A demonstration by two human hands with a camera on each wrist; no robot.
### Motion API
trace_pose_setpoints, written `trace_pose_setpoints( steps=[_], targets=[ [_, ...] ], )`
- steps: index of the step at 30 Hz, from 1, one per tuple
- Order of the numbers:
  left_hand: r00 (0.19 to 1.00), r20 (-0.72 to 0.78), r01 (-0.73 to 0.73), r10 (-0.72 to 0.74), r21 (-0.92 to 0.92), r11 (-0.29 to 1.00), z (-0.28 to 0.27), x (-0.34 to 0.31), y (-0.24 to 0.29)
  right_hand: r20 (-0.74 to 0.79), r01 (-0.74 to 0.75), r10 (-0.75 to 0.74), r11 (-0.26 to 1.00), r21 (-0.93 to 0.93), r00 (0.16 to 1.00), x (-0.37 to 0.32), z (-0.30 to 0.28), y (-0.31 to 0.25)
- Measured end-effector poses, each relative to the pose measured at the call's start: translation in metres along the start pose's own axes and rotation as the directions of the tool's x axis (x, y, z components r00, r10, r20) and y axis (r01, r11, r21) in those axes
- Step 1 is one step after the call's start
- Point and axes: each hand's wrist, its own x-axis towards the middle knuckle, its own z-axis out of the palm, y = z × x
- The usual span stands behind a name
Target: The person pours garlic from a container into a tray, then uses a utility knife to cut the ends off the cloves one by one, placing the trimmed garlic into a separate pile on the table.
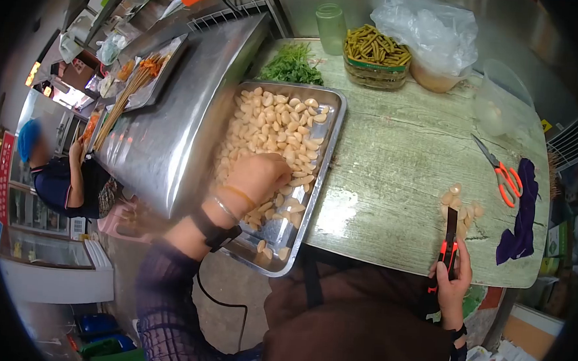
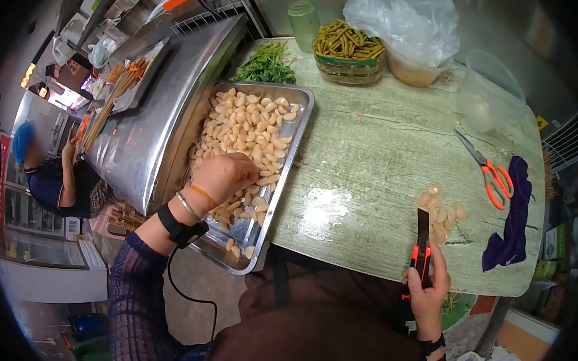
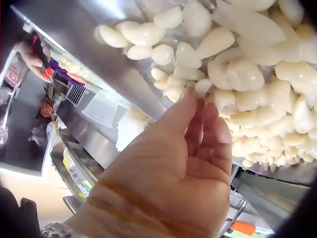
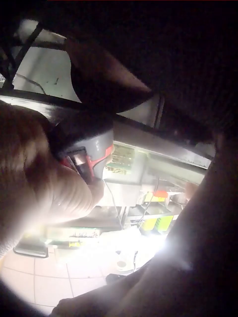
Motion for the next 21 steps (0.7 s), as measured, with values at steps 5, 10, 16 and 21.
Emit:
trace_pose_setpoints(
  steps=[5, 10, 16, 21],
  targets=[
    [0.999, 0.004, -0.04, 0.04, 0.012, 0.999, 0.015, 0.001, -0.006, 0.014, 0.005, -0.005, 0.999, -0.039, 1.0, 0.0, 0.0, -0.002],
    [0.997, -0.063, -0.045, 0.041, -0.06, 0.997, 0.019, -0.003, -0.004, 0.045, -0.003, 0.005, 0.999, -0.045, 0.999, 0.0, 0.0, -0.004],
    [0.971, 0.114, 0.232, -0.212, -0.675, 0.7, 0.023, -0.013, -0.024, 0.067, 0.018, -0.017, 0.999, -0.028, 0.998, 0.001, -0.003, -0.003],
    [0.994, 0.063, 0.104, -0.087, -0.352, 0.93, 0.018, -0.008, -0.012, 0.065, 0.005, -0.005, 1.0, -0.01, 0.998, 0.002, -0.002, -0.005]
  ],
)
